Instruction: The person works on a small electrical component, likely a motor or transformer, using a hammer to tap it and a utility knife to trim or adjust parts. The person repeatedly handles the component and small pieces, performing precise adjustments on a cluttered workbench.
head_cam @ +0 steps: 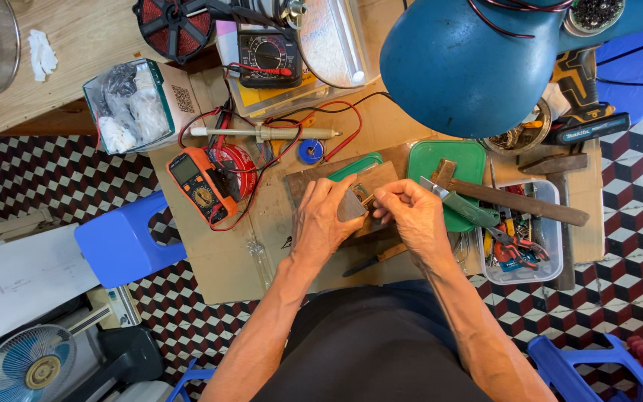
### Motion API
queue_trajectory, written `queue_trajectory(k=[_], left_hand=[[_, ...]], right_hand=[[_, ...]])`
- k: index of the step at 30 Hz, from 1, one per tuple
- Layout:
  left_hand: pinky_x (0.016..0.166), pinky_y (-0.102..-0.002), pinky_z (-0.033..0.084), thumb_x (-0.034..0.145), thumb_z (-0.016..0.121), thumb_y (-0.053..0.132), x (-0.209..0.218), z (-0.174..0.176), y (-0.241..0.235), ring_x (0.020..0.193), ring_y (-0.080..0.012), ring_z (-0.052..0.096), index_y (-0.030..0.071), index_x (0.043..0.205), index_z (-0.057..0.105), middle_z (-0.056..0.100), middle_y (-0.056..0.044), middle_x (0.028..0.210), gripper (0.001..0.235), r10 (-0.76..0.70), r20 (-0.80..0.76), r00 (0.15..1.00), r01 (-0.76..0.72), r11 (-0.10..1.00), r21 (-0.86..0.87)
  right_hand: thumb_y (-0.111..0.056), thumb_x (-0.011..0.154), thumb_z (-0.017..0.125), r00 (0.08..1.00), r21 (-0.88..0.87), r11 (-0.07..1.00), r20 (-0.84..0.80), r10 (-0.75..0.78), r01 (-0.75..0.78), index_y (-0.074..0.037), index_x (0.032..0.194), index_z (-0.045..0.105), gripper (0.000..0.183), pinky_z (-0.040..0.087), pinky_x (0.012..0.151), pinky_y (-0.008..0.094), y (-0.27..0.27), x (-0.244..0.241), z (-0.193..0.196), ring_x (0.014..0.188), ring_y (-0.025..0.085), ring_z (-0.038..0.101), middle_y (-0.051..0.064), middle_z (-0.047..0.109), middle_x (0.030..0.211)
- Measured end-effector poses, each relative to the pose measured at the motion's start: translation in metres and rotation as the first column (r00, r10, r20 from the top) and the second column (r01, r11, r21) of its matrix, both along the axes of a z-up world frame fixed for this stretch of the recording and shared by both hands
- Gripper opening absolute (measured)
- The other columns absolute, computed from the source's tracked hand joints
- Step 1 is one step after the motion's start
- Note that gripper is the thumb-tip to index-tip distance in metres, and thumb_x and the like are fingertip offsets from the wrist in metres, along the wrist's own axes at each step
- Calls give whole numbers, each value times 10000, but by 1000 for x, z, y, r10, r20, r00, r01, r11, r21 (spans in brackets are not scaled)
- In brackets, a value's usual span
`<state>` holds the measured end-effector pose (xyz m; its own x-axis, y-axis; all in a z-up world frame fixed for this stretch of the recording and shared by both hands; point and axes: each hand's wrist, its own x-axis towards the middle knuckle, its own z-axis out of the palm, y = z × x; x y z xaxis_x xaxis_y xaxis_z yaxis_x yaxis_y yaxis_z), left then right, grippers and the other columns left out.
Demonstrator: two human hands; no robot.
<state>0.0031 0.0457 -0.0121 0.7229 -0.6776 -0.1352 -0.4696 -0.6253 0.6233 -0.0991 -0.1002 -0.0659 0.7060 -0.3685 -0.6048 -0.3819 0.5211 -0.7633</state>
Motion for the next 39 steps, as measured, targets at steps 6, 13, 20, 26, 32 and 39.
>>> queue_trajectory(k=[6,13,20,26,32,39], left_hand=[[876,-399,530,643,869,115,1,-2,0,980,-275,585,86,1310,663,588,-76,1001,699,5,-4,1000,-5,1000,13],[871,-397,532,635,879,120,-1,-6,0,968,-266,588,104,1304,674,589,-70,984,700,12,13,1000,-12,999,42],[887,-401,538,650,872,117,-2,-7,0,996,-277,597,79,1333,646,604,-82,1015,721,-2,31,1000,1,999,38],[913,-422,533,692,862,122,-9,-4,1,1039,-312,609,54,1308,626,657,-117,1121,663,63,34,997,-62,997,-37],[886,-417,538,733,901,219,-12,-7,2,1010,-309,631,75,1268,652,679,-109,1091,608,69,121,990,-63,997,-48],[864,-415,549,696,909,213,-11,-11,3,977,-306,629,78,1264,656,677,-99,1050,636,59,129,990,-54,998,-35]], right_hand=[[-151,964,698,999,22,999,-3,-32,32,-4,971,693,147,536,657,245,5,1,-2,710,104,665,39,706,817],[-156,959,695,999,19,999,-13,-29,29,-14,970,697,142,540,669,245,9,2,3,719,100,666,29,708,821],[-164,958,677,999,56,998,-49,22,-19,-24,973,697,142,545,677,253,1,6,10,729,105,670,32,716,824],[-165,958,675,999,63,998,40,-34,31,-27,1002,690,145,533,684,249,4,5,9,744,95,646,27,691,840],[-174,954,712,997,15,998,39,-61,61,-15,964,682,162,512,643,247,10,3,-3,703,96,626,27,668,794],[-172,952,717,996,29,997,57,-72,71,-16,929,672,163,535,653,243,11,1,-8,692,90,634,25,671,774]])
